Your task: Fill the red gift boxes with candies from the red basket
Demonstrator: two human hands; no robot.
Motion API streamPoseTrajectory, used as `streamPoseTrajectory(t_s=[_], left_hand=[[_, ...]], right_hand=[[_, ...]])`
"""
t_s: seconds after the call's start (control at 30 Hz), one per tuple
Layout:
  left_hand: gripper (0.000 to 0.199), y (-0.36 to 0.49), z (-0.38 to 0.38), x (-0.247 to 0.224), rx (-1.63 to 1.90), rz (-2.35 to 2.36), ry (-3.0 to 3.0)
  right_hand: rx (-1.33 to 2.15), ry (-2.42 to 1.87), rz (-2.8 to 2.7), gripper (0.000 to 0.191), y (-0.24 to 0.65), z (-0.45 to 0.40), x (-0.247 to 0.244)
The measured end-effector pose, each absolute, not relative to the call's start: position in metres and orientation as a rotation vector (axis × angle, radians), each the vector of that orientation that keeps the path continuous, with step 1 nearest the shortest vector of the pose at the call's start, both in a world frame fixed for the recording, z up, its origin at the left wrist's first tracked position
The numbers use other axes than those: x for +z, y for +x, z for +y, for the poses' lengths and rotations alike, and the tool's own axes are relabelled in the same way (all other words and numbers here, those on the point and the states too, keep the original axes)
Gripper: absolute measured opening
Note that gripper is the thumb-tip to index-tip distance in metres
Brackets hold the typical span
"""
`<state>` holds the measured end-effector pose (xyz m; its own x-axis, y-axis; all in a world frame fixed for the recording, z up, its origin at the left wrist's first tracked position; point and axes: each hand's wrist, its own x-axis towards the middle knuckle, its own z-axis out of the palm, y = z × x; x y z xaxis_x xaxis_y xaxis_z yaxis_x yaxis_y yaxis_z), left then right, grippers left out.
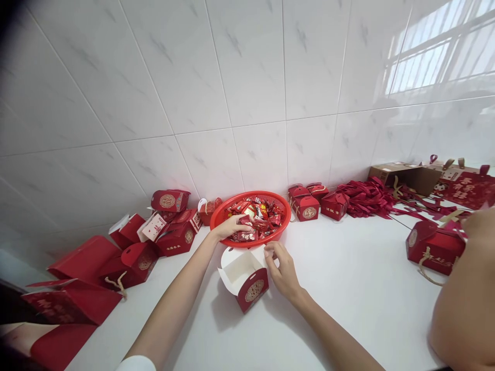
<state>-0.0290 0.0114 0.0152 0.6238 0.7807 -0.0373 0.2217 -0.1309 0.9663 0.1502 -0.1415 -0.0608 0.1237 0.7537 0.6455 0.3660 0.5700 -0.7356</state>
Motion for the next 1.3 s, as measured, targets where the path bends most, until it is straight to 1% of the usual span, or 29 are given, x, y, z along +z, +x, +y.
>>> streamPoseTrajectory(t_s=[0.27, 0.57, 0.73, 0.83, 0.97, 1.1, 1.3], left_hand=[[0.053, -0.03, 0.013, 0.013, 0.803, 0.87, 1.677], [0.047, -0.031, 0.019, 0.006, 1.032, 1.055, 1.744], [0.055, -0.031, 0.02, 0.003, 1.112, 1.063, 1.622], [0.051, -0.032, 0.018, 0.003, 1.148, 1.027, 1.66], [0.039, -0.028, 0.005, 0.009, 1.166, 0.992, 1.775], [0.036, -0.011, -0.029, 0.023, 1.145, 0.908, 1.92], [0.029, 0.013, -0.081, 0.045, 0.905, 0.679, 2.248]], right_hand=[[0.374, -1.011, -1.473, 0.018, 0.151, -0.142, -0.059], [0.404, -1.031, -1.475, 0.02, 0.151, -0.142, -0.059], [0.397, -1.029, -1.476, 0.02, 0.152, -0.141, -0.06], [0.411, -1.037, -1.459, 0.022, 0.151, -0.142, -0.06], [0.497, -1.045, -1.396, 0.027, 0.149, -0.145, -0.057], [0.659, -0.962, -1.306, 0.035, 0.151, -0.147, -0.049], [0.83, -0.872, -1.24, 0.047, 0.153, -0.148, -0.037]])
